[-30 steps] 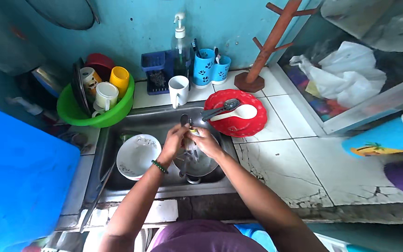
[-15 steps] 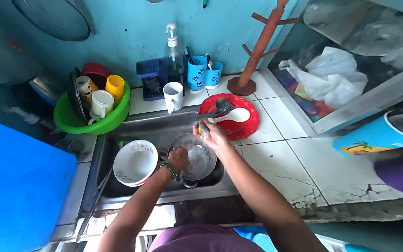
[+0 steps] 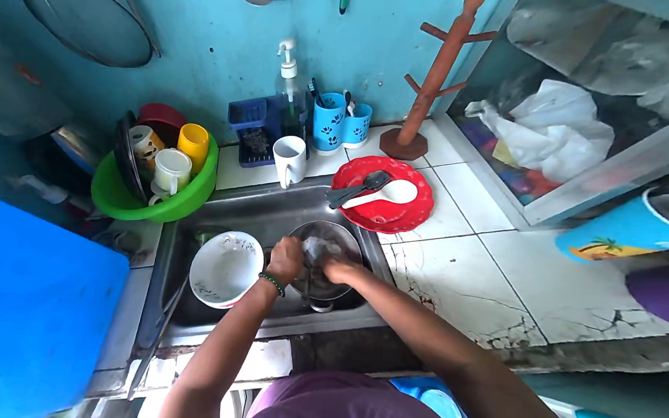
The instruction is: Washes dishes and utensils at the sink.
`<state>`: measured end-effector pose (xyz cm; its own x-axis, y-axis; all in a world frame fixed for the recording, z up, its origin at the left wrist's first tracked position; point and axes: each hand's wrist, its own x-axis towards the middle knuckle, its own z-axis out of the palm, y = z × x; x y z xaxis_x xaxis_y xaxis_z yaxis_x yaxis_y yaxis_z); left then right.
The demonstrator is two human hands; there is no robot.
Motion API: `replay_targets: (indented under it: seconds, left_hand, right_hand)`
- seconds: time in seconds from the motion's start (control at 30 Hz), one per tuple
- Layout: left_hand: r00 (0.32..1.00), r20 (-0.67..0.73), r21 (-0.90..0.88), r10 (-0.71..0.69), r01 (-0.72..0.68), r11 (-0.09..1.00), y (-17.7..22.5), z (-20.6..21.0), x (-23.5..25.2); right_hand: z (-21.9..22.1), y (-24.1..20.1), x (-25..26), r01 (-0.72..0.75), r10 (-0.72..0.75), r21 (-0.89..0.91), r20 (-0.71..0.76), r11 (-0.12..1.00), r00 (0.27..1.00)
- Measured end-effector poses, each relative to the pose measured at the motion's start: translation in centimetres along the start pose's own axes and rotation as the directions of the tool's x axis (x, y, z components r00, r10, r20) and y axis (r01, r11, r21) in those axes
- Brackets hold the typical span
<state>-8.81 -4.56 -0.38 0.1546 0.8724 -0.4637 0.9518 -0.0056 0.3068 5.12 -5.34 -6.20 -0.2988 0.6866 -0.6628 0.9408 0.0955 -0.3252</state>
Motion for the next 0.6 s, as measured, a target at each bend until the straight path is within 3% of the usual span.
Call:
replay_targets:
  seconds: [0.1,0.17,0.23,0.33,0.47,0.53,0.6]
  left_hand:
    - [0.993,-0.117,-0.274,0.029,-0.060,0.960,-2.0,0.4,0.1]
    - [0.991,-0.134,-0.476,0.020,-0.082,0.875,-2.9,1.0,0.1]
    - [0.997,-0.080,-0.674,0.009,-0.061,0.737,-2.6,1.6,-0.4]
    - [0.999,-0.022,-0.856,0.045,-0.043,0.516,-1.3,2.4,-1.8]
    - [0.998,-0.005,-0.878,0.060,-0.033,0.477,-0.7,2.6,-3.6]
    - [0.998,-0.011,-0.876,0.055,-0.036,0.481,-0.7,2.3,-3.9]
    - [0.999,-0.038,-0.884,0.033,-0.048,0.465,-0.7,2.0,-3.8]
  right_hand:
    - [-1.4,1.3,0.9,0.131,-0.108,0.384,-0.082,0.914,0.991]
    - [-2.2,1.2,0.3,0.254,-0.128,0.710,-0.227,0.656,0.965]
    - [-2.1,0.2,-0.2,0.380,-0.095,0.850,-0.371,0.366,0.924]
    - [-0.5,-1.2,1.5,0.570,0.025,0.812,-0.577,0.128,0.816]
    - [-0.5,-1.8,2.6,0.719,0.236,0.688,-0.687,-0.094,0.688]
    - [-0.6,-2.8,2.1,0.699,0.327,0.685,-0.625,-0.205,0.709]
    - [-0.7,-4.0,0.9,0.624,0.289,0.711,-0.554,-0.324,0.781]
